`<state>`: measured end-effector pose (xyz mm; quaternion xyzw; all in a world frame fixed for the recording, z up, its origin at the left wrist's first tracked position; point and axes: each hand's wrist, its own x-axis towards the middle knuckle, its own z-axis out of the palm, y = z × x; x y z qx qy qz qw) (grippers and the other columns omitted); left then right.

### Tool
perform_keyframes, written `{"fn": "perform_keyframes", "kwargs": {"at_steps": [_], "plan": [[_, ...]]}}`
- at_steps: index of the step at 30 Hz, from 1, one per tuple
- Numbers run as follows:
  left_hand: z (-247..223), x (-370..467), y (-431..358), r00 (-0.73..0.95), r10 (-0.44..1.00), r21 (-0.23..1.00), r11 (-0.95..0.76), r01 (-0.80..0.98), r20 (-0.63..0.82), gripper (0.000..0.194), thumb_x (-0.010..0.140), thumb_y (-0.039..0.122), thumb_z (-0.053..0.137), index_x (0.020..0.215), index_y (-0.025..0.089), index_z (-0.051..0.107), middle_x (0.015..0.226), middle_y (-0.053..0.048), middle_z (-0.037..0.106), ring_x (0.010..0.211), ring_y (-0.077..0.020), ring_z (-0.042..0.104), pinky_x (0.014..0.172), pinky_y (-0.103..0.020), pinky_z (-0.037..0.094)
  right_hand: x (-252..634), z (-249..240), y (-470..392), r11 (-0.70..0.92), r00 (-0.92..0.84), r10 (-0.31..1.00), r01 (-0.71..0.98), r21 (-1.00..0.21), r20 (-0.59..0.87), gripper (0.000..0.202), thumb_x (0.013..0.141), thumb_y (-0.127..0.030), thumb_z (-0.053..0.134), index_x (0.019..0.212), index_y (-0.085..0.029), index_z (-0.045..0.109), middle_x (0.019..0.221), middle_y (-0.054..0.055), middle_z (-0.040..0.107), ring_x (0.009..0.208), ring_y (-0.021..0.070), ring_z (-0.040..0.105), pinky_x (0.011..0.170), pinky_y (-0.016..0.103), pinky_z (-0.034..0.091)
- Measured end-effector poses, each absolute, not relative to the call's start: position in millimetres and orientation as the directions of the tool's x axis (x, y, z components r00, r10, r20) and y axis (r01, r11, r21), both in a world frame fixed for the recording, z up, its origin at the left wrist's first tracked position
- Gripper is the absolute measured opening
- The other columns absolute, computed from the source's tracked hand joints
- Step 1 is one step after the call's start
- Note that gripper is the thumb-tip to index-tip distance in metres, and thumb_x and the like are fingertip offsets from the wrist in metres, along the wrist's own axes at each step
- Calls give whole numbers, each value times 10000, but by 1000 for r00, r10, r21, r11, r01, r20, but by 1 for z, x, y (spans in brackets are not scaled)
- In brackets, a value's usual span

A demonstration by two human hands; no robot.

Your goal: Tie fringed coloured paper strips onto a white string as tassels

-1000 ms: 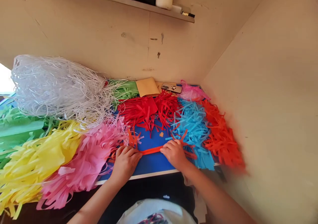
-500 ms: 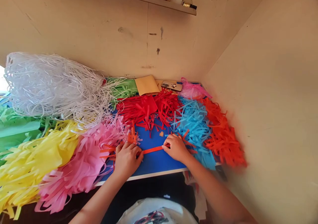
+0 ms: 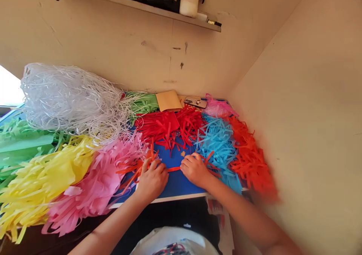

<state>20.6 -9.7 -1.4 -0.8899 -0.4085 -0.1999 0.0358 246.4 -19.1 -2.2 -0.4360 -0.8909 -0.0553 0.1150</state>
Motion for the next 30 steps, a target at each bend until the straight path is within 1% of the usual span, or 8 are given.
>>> {"fn": "perform_keyframes", "kwargs": {"at_steps": [2, 5, 10, 15, 19, 23, 26, 30], "plan": [[-3, 21, -8, 577, 708, 94, -660, 745, 407, 165, 893, 220, 567, 783, 242, 688, 826, -9, 711, 985, -244, 600, 1043, -495, 290, 242, 4, -16, 570, -544, 807, 819, -66, 229, 156, 930, -223, 586, 791, -202, 654, 862, 21, 693, 898, 187, 535, 835, 389, 287], [-6, 21, -7, 566, 698, 100, -664, 741, 439, 167, 902, 216, 565, 791, 251, 685, 812, 3, 713, 957, -227, 609, 1029, -481, 304, 227, 8, -19, 516, -486, 840, 853, -76, 243, 102, 892, -311, 654, 942, -224, 670, 1008, 41, 692, 986, 219, 529, 863, 413, 282], [-10, 14, -13, 590, 673, 117, -698, 707, 447, 161, 905, 191, 571, 859, 270, 703, 813, 17, 721, 957, -211, 609, 1007, -441, 312, 214, -9, -35, 583, -555, 775, 812, -4, 301, 145, 954, -162, 542, 918, -197, 678, 854, 28, 699, 873, 184, 547, 804, 371, 294], [-14, -8, -16, 627, 689, 179, -712, 679, 365, 199, 903, 168, 562, 985, 279, 706, 894, -5, 740, 948, -225, 603, 963, -446, 322, 247, -21, -44, 533, -430, 825, 807, -252, 367, 193, 979, -203, 530, 950, -258, 713, 875, -1, 734, 874, 157, 574, 816, 351, 292], [-16, -17, -10, 593, 738, 327, -675, 662, 322, 186, 927, 263, 544, 876, 269, 722, 864, -17, 736, 877, -208, 610, 898, -413, 357, 264, -19, -42, 436, -341, 896, 790, -431, 283, 195, 931, -279, 617, 778, -241, 731, 855, 10, 714, 848, 157, 588, 852, 353, 313], [-14, -17, -6, 575, 784, 430, -615, 661, 236, 245, 939, 351, 526, 820, 238, 707, 857, -32, 721, 854, -203, 611, 863, -394, 358, 265, -17, -41, 442, -364, 897, 767, -466, 252, 165, 903, -324, 651, 791, -243, 740, 860, 17, 698, 868, 174, 577, 873, 364, 313], [-8, -15, -5, 583, 789, 430, -602, 672, 193, 253, 951, 321, 491, 825, 226, 689, 857, -39, 709, 842, -204, 597, 839, -389, 362, 261, -13, -40, 403, -326, 915, 785, -471, 239, 173, 905, -285, 646, 761, -230, 725, 817, 11, 691, 876, 179, 558, 841, 353, 306], [1, -9, -1, 602, 786, 364, -607, 706, 143, 229, 925, 288, 503, 777, 214, 662, 815, -44, 687, 832, -226, 580, 815, -402, 363, 255, -2, -32, 324, -304, 945, 835, -445, 118, 162, 843, -209, 695, 682, -210, 678, 760, -8, 676, 866, 182, 526, 769, 335, 284]]}}
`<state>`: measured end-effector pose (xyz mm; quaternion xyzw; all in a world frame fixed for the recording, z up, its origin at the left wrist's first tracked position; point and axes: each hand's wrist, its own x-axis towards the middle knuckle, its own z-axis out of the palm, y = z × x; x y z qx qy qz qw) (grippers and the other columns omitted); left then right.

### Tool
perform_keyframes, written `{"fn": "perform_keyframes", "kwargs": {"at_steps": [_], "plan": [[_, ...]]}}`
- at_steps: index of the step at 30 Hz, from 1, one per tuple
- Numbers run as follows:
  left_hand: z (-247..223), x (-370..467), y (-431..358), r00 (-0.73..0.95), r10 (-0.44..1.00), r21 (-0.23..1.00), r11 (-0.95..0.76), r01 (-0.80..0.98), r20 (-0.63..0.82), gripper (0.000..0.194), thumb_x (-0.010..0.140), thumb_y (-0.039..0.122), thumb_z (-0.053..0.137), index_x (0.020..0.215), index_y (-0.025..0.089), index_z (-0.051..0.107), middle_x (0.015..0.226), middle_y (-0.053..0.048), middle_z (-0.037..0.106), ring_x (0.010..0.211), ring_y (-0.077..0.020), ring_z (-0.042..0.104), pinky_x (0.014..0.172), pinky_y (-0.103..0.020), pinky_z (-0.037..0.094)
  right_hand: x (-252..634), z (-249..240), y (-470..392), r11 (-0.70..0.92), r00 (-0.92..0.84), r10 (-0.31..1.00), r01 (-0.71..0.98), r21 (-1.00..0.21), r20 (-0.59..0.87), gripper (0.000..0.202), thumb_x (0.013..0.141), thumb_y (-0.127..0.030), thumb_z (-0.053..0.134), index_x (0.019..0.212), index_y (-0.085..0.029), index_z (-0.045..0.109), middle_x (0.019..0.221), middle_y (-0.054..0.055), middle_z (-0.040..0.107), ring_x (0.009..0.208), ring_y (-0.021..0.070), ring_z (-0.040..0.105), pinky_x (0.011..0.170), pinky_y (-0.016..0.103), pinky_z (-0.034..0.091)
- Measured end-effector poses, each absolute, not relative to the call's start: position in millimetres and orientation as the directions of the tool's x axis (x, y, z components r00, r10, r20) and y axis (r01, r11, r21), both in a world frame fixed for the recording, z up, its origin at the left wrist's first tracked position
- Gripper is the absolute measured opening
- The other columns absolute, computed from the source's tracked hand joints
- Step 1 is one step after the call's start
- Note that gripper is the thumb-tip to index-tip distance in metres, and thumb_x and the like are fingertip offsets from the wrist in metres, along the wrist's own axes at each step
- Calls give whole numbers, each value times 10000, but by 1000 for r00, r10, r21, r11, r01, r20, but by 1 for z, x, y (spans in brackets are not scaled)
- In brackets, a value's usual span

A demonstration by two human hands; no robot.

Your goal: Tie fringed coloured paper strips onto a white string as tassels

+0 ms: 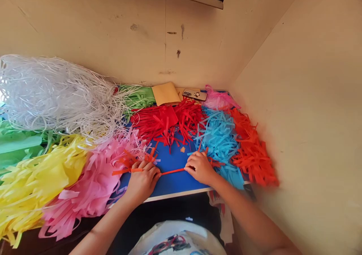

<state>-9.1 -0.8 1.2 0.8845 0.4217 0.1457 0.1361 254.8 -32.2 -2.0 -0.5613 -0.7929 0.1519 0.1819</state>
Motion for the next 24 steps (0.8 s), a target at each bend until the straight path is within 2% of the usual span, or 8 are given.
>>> {"fn": "perform_keyframes", "kwargs": {"at_steps": [4, 7, 9, 11, 17, 20, 23, 24], "plan": [[8, -3, 6, 589, 804, 323, -581, 747, 83, 179, 861, 265, 570, 709, 208, 647, 783, -38, 685, 856, -242, 584, 844, -423, 360, 249, 11, -24, 283, -304, 953, 891, -354, -2, 173, 806, -193, 700, 650, -196, 624, 739, -9, 652, 834, 182, 509, 737, 334, 268], [11, -1, 7, 590, 800, 328, -589, 739, 108, 108, 840, 224, 594, 844, 239, 701, 884, -39, 713, 934, -250, 590, 867, -432, 351, 246, 16, -24, 300, -323, 946, 898, -322, -19, 63, 819, -200, 692, 767, -230, 671, 840, -7, 681, 870, 187, 521, 763, 352, 268], [10, 0, 4, 647, 745, 325, -660, 677, 163, 238, 849, 157, 573, 973, 301, 715, 932, -24, 725, 973, -246, 591, 893, -446, 335, 244, 16, -28, 376, -390, 921, 874, -308, 16, 79, 836, -182, 678, 840, -258, 695, 897, -8, 704, 917, 195, 531, 790, 371, 266], [7, 3, -2, 699, 682, 291, -728, 620, 217, 323, 847, 98, 554, 1001, 327, 722, 922, -19, 729, 981, -247, 592, 912, -462, 328, 243, 14, -32, 458, -456, 887, 846, -273, 76, 70, 857, -199, 667, 842, -257, 702, 901, -1, 717, 945, 204, 535, 822, 396, 264], [-9, 25, -11, 680, 653, 174, -751, 636, 334, 194, 917, 202, 537, 971, 230, 721, 873, -54, 708, 898, -227, 604, 956, -486, 369, 236, 0, -31, 580, -551, 808, 806, -118, 207, 193, 930, -171, 552, 788, -207, 678, 813, 15, 707, 933, 191, 546, 873, 411, 273], [-4, 27, -14, 675, 621, 169, -773, 612, 399, 202, 928, 173, 522, 953, 231, 714, 841, -38, 714, 849, -205, 623, 944, -476, 404, 230, 11, -41, 519, -478, 852, 829, -211, 215, 162, 896, -189, 599, 759, -211, 684, 815, 12, 722, 902, 194, 564, 842, 404, 285], [23, 16, -30, 717, 538, 247, -842, 480, 443, 245, 945, 160, 473, 1016, 242, 693, 858, -31, 729, 814, -182, 647, 990, -476, 412, 225, 42, -71, 425, -400, 903, 782, -456, 154, 184, 864, -214, 645, 683, -229, 674, 746, -15, 718, 800, 172, 573, 780, 368, 309], [35, 12, -37, 752, 483, 283, -875, 393, 449, 277, 960, 164, 434, 1062, 243, 679, 881, -31, 737, 798, -171, 653, 1020, -474, 404, 224, 54, -82, 401, -420, 901, 717, -570, 105, 164, 842, -273, 686, 681, -243, 679, 723, -24, 707, 777, 166, 574, 766, 354, 323]]}}
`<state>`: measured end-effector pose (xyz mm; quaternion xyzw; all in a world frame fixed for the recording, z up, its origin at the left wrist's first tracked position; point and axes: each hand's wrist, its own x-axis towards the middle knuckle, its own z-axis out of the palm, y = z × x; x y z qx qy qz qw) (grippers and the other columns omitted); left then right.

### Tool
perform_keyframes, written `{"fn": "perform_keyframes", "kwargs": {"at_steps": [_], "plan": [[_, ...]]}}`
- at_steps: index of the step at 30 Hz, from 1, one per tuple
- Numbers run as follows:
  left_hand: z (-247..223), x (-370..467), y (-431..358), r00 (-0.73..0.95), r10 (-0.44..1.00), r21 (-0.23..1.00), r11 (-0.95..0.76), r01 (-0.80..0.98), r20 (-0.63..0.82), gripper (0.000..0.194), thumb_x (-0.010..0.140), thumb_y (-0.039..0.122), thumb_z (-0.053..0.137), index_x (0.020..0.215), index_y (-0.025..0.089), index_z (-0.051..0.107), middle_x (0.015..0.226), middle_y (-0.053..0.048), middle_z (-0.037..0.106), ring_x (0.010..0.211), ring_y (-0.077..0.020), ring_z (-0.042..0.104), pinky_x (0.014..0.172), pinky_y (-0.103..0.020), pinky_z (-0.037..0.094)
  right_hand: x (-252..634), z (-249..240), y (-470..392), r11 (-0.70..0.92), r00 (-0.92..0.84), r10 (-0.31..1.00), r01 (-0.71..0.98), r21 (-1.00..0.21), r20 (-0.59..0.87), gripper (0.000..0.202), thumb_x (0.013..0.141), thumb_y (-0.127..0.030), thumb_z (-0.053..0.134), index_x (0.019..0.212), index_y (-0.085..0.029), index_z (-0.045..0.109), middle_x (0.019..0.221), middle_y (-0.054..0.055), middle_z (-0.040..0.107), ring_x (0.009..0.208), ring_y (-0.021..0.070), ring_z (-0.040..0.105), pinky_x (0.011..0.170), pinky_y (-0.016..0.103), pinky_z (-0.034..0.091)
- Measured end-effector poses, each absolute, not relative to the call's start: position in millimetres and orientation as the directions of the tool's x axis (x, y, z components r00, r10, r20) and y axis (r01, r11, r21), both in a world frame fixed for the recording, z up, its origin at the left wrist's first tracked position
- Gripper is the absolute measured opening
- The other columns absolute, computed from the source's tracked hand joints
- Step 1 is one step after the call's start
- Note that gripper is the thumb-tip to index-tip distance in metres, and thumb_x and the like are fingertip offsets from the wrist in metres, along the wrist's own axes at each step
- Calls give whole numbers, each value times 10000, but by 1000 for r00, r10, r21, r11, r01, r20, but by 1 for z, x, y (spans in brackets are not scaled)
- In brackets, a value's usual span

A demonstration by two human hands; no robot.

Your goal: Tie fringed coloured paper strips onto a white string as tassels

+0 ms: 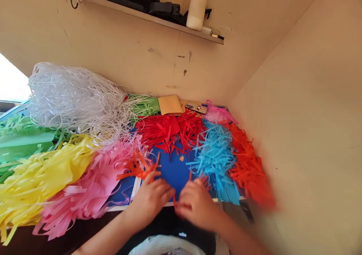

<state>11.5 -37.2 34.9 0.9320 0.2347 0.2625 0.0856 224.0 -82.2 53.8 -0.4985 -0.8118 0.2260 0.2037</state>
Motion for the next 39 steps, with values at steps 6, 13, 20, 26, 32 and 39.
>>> {"fn": "perform_keyframes", "kwargs": {"at_steps": [6, 13, 20, 26, 32, 39], "plan": [[85, 2, -59, 764, 339, 307, -932, 192, 549, 384, 986, 135, 341, 1283, 210, 573, 947, -52, 767, 859, -166, 701, 1107, -446, 368, 211, 73, -105, -204, -437, 870, 102, -974, -228, 347, 859, -499, 627, 723, -198, 732, 713, 11, 665, 644, 142, 530, 633, 281, 373], [62, 13, -57, 521, 536, 474, -841, 262, 664, 187, 950, 154, 500, 1068, 176, 644, 915, -51, 753, 824, -136, 698, 974, -338, 491, 183, 37, -96, -423, -229, 906, -500, -755, -356, 360, 535, -370, 905, 563, -162, 613, 526, -57, 557, 390, 34, 380, 414, 187, 255], [55, 21, -71, 320, 875, 861, -446, 244, 363, 212, 934, 233, 516, 880, 241, 721, 763, -29, 673, 678, -127, 650, 605, -215, 545, 163, 32, -93, -225, 12, 961, -545, -807, -276, 327, 623, -359, 867, 743, -203, 605, 618, -61, 581, 385, 48, 459, 379, 170, 324], [47, 7, -64, 294, 941, 973, -204, 105, 166, 148, 870, 316, 622, 823, 242, 741, 742, -20, 678, 681, -142, 642, 642, -242, 537, 175, 27, -52, -134, -60, 989, 29, -991, -136, 208, 843, -411, 657, 814, -206, 638, 608, -27, 609, 468, 115, 545, 456, 224, 433], [56, 21, -75, 463, 798, 763, 558, -326, -385, 288, 745, 454, 744, 784, 184, 653, 772, -37, 680, 672, -144, 617, 642, -263, 504, 217, 20, 74, 7, 15, 999, 782, -623, 29, 219, 881, -124, 549, 994, -206, 718, 1080, 74, 673, 1007, 197, 629, 901, 299, 456], [53, 25, -75, 488, 731, 557, 681, -475, -477, 324, 684, 409, 814, 763, 173, 607, 716, -20, 667, 641, -106, 585, 624, -203, 451, 212, 12, 102, 47, -67, 997, 911, -409, -35, 213, 858, -112, 578, 1008, -196, 704, 1049, 98, 670, 959, 239, 639, 827, 324, 469]]}}
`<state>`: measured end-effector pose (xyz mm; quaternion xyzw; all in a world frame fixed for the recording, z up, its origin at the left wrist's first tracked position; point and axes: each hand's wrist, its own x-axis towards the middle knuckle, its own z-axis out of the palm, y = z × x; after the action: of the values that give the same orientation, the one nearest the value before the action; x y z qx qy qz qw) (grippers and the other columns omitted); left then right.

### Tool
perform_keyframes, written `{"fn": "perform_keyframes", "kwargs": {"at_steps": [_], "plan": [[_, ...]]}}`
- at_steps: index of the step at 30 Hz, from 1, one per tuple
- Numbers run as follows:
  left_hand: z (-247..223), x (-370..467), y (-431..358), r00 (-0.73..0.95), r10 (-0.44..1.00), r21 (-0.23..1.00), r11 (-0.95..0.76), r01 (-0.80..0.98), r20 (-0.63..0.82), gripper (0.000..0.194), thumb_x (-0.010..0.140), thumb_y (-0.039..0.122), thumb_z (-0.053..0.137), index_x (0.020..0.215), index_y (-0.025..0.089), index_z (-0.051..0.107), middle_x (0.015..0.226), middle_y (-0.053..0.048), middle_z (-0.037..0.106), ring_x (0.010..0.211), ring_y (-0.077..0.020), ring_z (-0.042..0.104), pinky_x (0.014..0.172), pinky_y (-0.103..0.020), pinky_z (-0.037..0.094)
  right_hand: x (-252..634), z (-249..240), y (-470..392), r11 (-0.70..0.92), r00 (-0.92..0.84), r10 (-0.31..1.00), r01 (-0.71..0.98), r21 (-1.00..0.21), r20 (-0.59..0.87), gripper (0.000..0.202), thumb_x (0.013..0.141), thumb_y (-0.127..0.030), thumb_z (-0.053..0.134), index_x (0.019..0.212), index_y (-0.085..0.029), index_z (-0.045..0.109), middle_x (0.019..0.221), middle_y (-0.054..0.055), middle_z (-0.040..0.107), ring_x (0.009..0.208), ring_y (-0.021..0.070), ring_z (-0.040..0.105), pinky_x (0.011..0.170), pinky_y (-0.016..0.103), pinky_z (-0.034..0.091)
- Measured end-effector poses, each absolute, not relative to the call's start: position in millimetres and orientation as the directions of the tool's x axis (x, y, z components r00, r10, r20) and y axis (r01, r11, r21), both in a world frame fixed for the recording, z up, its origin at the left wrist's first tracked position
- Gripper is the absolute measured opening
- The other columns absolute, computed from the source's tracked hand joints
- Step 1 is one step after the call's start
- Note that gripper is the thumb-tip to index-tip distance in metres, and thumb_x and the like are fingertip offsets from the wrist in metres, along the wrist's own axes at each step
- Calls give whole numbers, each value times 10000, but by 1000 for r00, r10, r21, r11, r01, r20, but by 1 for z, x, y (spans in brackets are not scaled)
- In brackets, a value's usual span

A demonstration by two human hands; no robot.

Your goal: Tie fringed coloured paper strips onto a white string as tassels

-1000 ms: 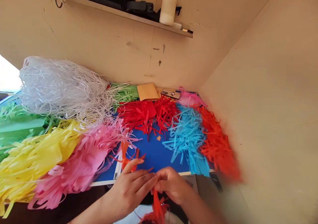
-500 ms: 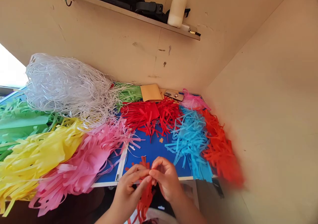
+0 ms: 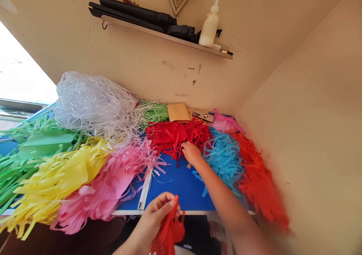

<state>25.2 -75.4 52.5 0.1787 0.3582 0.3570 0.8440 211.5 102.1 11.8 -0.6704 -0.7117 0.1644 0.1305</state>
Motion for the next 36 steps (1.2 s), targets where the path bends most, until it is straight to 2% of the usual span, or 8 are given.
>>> {"fn": "perform_keyframes", "kwargs": {"at_steps": [4, 9, 12, 17, 21, 26, 28, 36], "plan": [[46, 20, -66, 404, 755, 564, 655, -503, -517, 366, 640, 417, 833, 765, 188, 577, 656, 38, 586, 532, -65, 480, 535, -183, 420, 217, 30, 89, -5, -4, 1000, 920, -391, -21, 277, 877, -61, 480, 1035, -162, 683, 1035, 136, 668, 951, 259, 640, 821, 351, 472], [41, 14, -60, 233, 884, 854, 458, -249, -406, 400, 699, 539, 744, 803, 175, 614, 622, 59, 525, 464, -42, 333, 417, -159, 242, 210, 55, 15, 64, -42, 998, 848, -527, 54, 180, 896, -157, 536, 984, -213, 682, 1027, 59, 658, 934, 177, 630, 849, 274, 478], [39, 10, -58, 216, 929, 946, 318, -57, -299, 369, 755, 526, 685, 770, 159, 658, 610, 30, 562, 506, -77, 422, 482, -193, 338, 193, 47, -42, 126, -190, 980, 365, -922, 58, 90, 849, -208, 628, 897, -235, 699, 921, 18, 647, 859, 157, 631, 771, 250, 503], [39, 7, -56, 255, 954, 978, 115, 175, -158, 280, 810, 445, 621, 768, 183, 708, 728, -41, 700, 664, -172, 613, 621, -259, 475, 174, 21, -78, -37, -90, 996, -98, -994, -28, 140, 806, -202, 665, 939, -246, 659, 857, -15, 638, 774, 134, 608, 742, 252, 500], [41, 5, -58, 311, 950, 927, -118, 355, 1, 213, 847, 360, 593, 767, 208, 717, 702, -29, 699, 641, -161, 635, 608, -243, 476, 173, 20, -79, -92, -57, 995, -108, -990, -86, 154, 767, -177, 688, 904, -231, 639, 826, -18, 656, 781, 142, 618, 762, 262, 497], [36, 1, -64, 375, 911, 819, -342, 461, 169, 211, 896, 293, 533, 824, 223, 719, 744, -36, 687, 652, -145, 641, 614, -226, 474, 173, 36, -86, 6, 9, 1000, 194, -981, 8, 125, 772, -119, 636, 834, -226, 654, 841, -6, 668, 792, 145, 616, 773, 266, 484], [35, -1, -66, 397, 903, 837, -339, 430, 161, 203, 905, 291, 524, 880, 228, 714, 793, -42, 703, 701, -153, 658, 645, -231, 488, 173, 39, -87, 7, -21, 1000, 213, -977, 2, 164, 755, -106, 636, 857, -230, 665, 839, -6, 673, 785, 146, 616, 762, 267, 486], [44, -8, -64, 477, 864, 984, 97, 149, -158, 293, 802, 350, 668, 1042, 185, 643, 653, 20, 659, 548, -126, 601, 556, -226, 482, 172, 34, -85, -210, -160, 970, -181, -961, -182, 113, 694, -225, 771, 777, -218, 696, 781, 1, 719, 746, 169, 674, 744, 287, 531]]}}
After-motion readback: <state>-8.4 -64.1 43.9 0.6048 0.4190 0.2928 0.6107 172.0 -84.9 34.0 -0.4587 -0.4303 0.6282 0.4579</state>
